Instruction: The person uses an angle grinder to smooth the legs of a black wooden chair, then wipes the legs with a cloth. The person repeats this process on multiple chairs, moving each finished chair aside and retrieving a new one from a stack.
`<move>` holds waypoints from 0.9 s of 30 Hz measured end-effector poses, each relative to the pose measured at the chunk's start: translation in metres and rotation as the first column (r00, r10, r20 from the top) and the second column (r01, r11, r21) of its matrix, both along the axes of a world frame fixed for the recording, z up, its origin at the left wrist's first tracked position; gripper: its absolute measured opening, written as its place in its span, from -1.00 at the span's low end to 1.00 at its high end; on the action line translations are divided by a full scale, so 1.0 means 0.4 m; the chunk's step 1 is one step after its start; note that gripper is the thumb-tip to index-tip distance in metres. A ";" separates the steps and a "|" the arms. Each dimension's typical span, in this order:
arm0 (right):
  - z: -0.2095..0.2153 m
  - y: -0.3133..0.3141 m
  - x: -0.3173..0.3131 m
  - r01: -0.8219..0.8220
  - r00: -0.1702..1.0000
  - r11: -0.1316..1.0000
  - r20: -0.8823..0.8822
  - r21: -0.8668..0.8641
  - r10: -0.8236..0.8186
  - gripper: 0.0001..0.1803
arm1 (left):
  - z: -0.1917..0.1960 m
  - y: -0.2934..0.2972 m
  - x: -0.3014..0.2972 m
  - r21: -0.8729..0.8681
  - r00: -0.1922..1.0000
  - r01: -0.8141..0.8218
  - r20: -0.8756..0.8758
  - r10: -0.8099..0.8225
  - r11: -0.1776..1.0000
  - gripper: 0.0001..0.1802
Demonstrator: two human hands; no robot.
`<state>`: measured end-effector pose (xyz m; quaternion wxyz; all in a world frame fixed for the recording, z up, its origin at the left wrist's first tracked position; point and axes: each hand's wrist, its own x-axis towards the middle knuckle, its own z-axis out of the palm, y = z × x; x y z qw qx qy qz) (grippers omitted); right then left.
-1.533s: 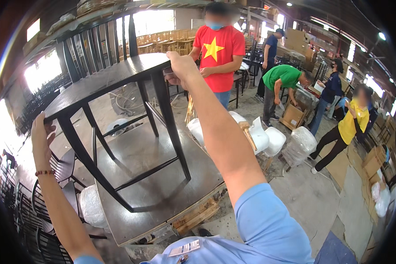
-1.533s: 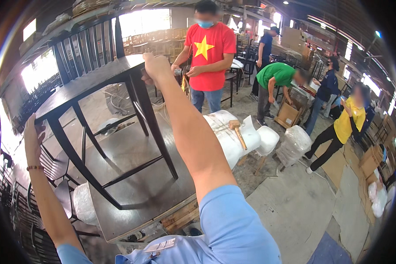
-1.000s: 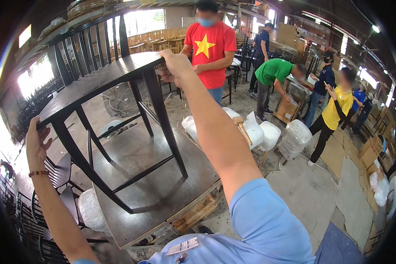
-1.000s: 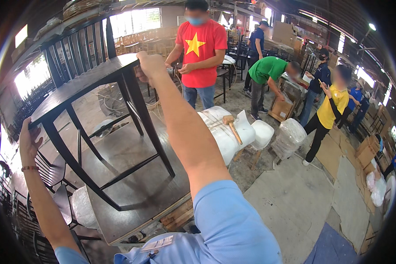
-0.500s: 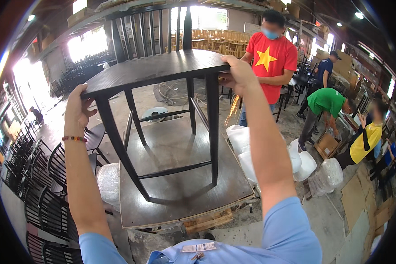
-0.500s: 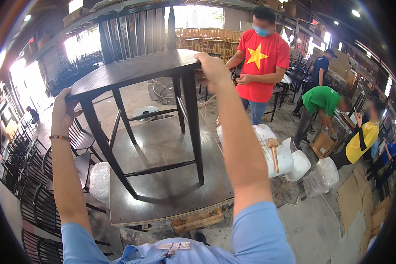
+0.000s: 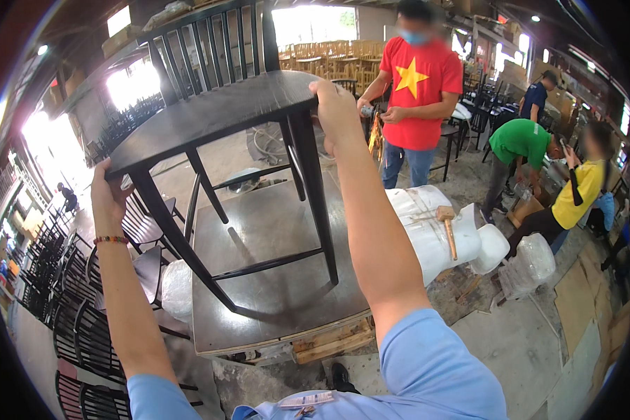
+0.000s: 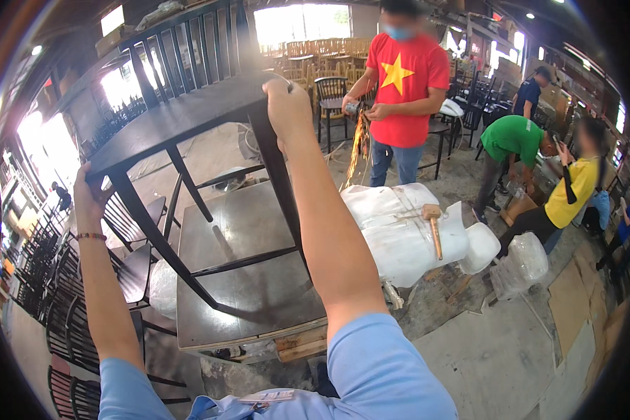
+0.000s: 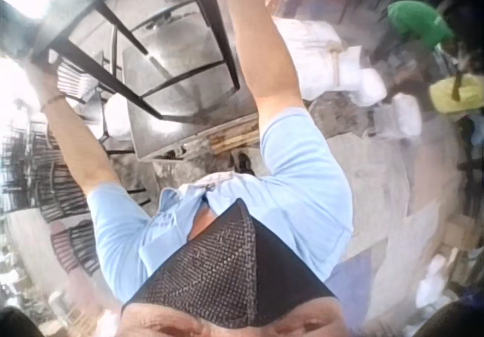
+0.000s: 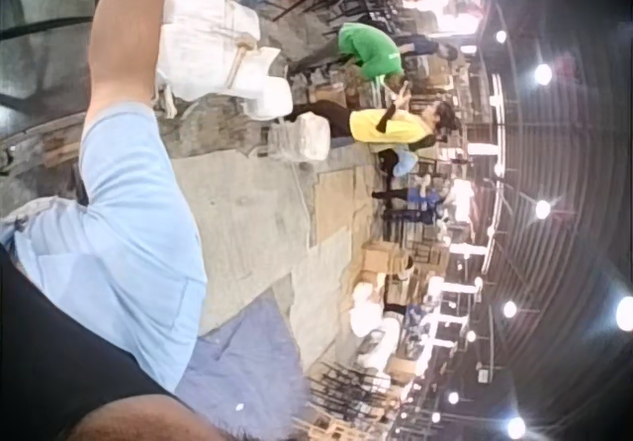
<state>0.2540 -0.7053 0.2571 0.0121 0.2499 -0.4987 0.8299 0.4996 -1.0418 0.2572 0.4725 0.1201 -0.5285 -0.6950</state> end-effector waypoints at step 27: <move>0.414 0.327 1.009 0.124 0.957 0.777 -0.133 -0.618 -0.258 -0.37 | -0.602 0.796 0.804 -0.803 0.890 0.323 0.078 -0.449 0.500 -0.15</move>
